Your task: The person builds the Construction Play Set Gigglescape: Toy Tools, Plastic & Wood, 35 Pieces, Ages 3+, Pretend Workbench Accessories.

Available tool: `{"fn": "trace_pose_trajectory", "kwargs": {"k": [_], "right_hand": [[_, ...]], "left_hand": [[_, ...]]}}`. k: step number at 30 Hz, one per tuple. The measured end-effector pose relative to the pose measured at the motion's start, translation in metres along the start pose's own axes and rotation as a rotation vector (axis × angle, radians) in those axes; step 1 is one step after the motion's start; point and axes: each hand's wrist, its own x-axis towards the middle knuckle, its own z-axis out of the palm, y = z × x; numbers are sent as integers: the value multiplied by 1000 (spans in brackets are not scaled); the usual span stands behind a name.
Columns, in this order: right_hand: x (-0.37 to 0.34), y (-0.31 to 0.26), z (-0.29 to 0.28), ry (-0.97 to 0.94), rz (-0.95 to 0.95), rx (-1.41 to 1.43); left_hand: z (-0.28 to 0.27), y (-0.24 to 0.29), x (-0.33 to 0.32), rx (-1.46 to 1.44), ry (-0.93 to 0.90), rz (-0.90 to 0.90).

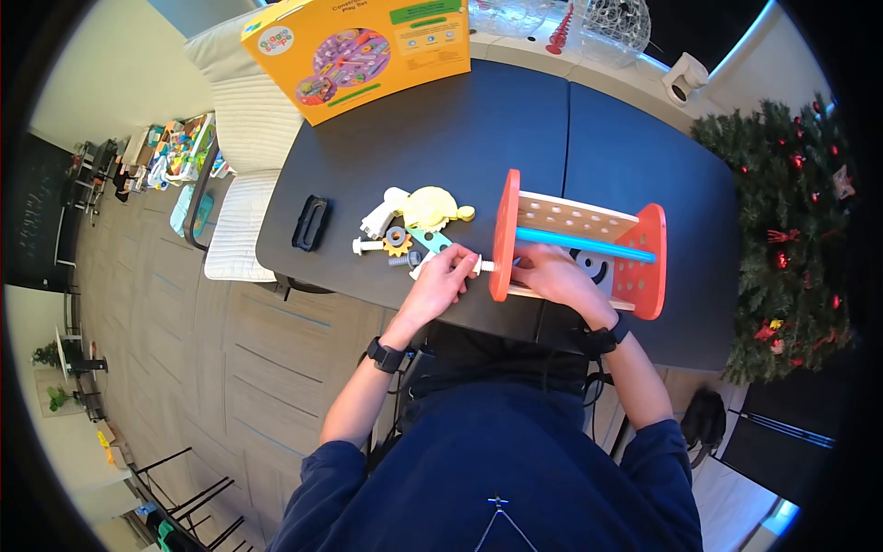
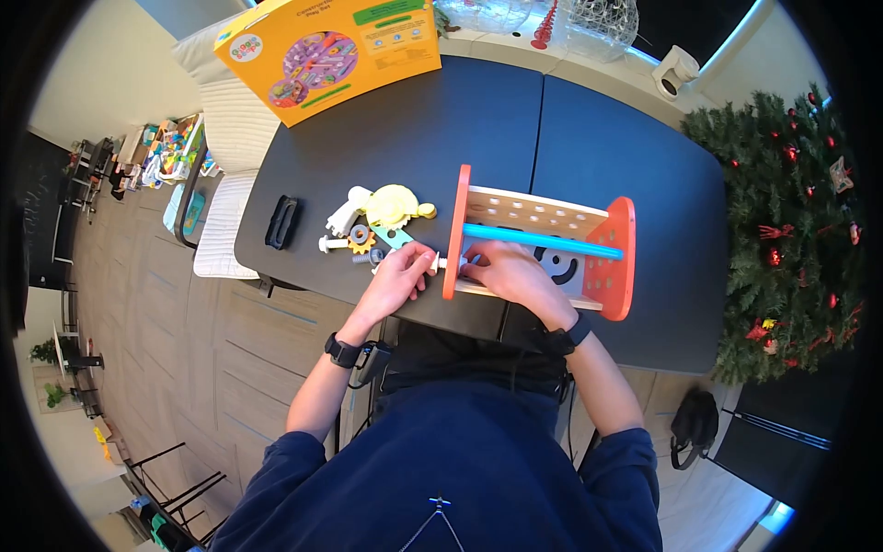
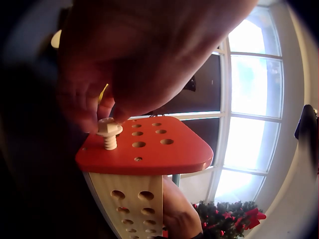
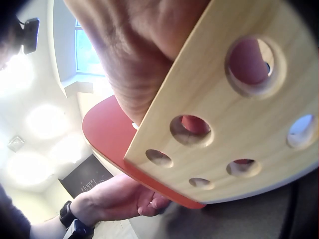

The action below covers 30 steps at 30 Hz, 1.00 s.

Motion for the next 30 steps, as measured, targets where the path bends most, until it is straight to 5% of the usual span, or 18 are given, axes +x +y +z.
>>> {"fn": "trace_pose_trajectory", "kwargs": {"k": [5, 11, 17, 23, 30], "right_hand": [[0, -1, -2, -10, 16, -11], [3, 2, 1, -5, 24, -12], [1, 0, 0, 3, 18, -11], [1, 3, 1, 7, 0, -6], [1, -2, -2, -14, 21, -23]], "left_hand": [[2, -18, 5, -33, 34, 251], [3, 2, -5, -35, 76, 221], [2, 8, -3, 27, 23, -12], [-6, -9, 1, 142, 18, 238], [2, 7, -3, 47, 53, 18]]}}
